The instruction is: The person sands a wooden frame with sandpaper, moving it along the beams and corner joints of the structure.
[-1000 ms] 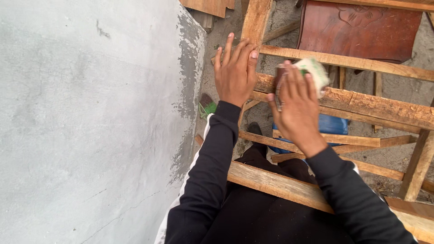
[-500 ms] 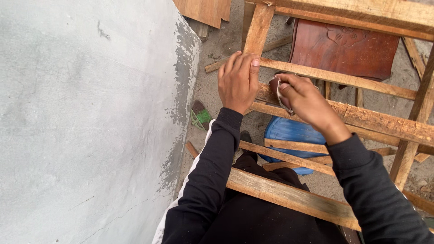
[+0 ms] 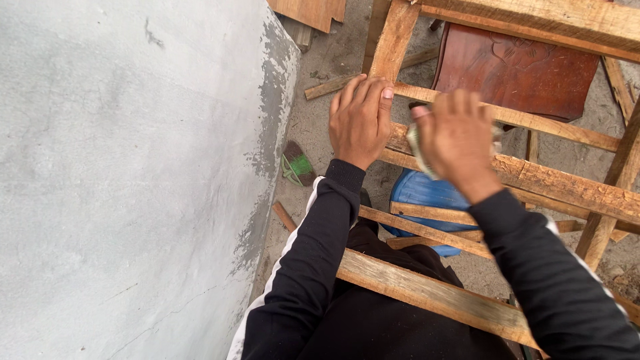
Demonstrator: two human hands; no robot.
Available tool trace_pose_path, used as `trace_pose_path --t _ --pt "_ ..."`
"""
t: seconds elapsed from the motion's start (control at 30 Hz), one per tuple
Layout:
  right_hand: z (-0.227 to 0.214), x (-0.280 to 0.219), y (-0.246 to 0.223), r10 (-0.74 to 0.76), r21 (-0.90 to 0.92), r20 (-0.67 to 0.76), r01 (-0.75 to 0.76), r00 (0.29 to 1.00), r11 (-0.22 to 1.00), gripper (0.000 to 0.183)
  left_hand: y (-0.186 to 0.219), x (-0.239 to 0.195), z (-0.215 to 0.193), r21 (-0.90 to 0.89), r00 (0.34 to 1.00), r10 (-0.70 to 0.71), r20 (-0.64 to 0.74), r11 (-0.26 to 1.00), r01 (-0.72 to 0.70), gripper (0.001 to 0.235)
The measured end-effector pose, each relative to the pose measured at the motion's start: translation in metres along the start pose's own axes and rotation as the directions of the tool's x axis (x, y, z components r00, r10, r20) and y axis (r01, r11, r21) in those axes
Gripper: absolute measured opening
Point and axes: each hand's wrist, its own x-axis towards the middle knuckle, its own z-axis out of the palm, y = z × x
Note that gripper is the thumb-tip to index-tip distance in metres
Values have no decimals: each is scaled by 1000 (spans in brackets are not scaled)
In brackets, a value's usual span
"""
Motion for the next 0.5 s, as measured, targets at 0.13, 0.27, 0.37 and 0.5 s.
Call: trace_pose_path --t 0.13,0.27,0.37,0.5 --pt "-14 -12 50 97 -61 29 -95 995 994 60 0 -1 5 -8 1000 -18 -10 1000 18 45" --pt "3 5 17 39 20 31 -40 999 999 58 -3 4 10 29 1000 1 18 1000 -2 45" --pt "5 8 -4 -63 -1 -24 63 998 998 60 -4 1 7 31 1000 26 -10 999 -26 46" --pt "-24 -6 31 108 21 223 -116 969 993 62 4 -2 1 2 1000 -13 -19 1000 13 45"
